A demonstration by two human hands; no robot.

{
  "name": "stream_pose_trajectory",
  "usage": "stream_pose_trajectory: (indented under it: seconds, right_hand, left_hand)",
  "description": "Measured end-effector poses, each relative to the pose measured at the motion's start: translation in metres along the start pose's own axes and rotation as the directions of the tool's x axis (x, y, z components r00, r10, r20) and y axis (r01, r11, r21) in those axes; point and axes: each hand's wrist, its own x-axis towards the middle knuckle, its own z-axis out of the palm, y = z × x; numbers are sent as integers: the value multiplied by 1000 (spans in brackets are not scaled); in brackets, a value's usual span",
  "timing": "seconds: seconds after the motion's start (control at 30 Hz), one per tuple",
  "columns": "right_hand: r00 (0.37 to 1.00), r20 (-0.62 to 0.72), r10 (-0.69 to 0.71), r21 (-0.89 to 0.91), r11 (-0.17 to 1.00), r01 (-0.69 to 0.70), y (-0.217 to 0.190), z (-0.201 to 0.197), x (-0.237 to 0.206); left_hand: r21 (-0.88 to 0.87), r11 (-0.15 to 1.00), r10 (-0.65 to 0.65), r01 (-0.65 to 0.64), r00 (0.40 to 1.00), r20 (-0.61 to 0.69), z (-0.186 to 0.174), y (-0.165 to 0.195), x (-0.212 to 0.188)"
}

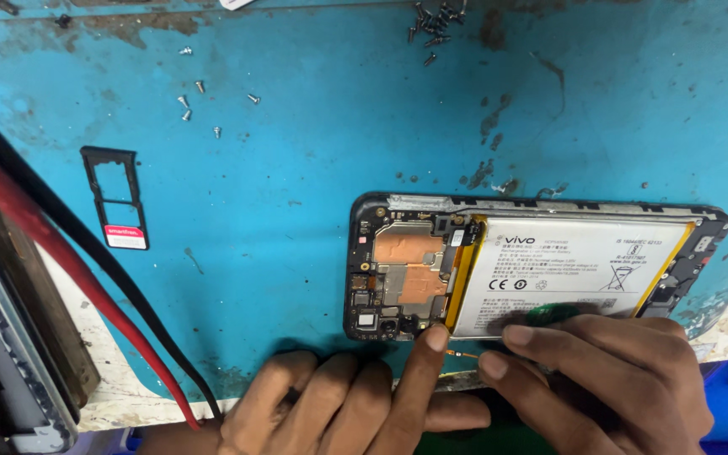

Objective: The person repairs an opened smartphone on a work mat. They solder a small flex cable connector with a soldering iron, apply adhesive from a tube to the phone frame, press the battery and board into place, pry at the assembly with a metal tool, and drive screws with a screwdriver.

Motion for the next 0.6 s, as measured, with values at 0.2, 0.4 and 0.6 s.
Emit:
stream_pose_trajectory:
  seconds: [0.2, 0.4, 0.6]
  right_hand:
    - [1000, 30, 1, 42, 999, -2, -4, -5, 7]
    - [998, 46, 32, 29, 999, -33, -3, -6, -1]
    - [999, -11, 50, -6, 999, -50, -3, -1, -4]
  left_hand:
    - [-16, 999, -42, 42, 999, 9, -6, -5, 10]
    - [-106, 989, -93, 101, 992, 80, -11, -2, 15]
    - [-102, 992, -67, 77, 993, 92, -15, 3, 1]
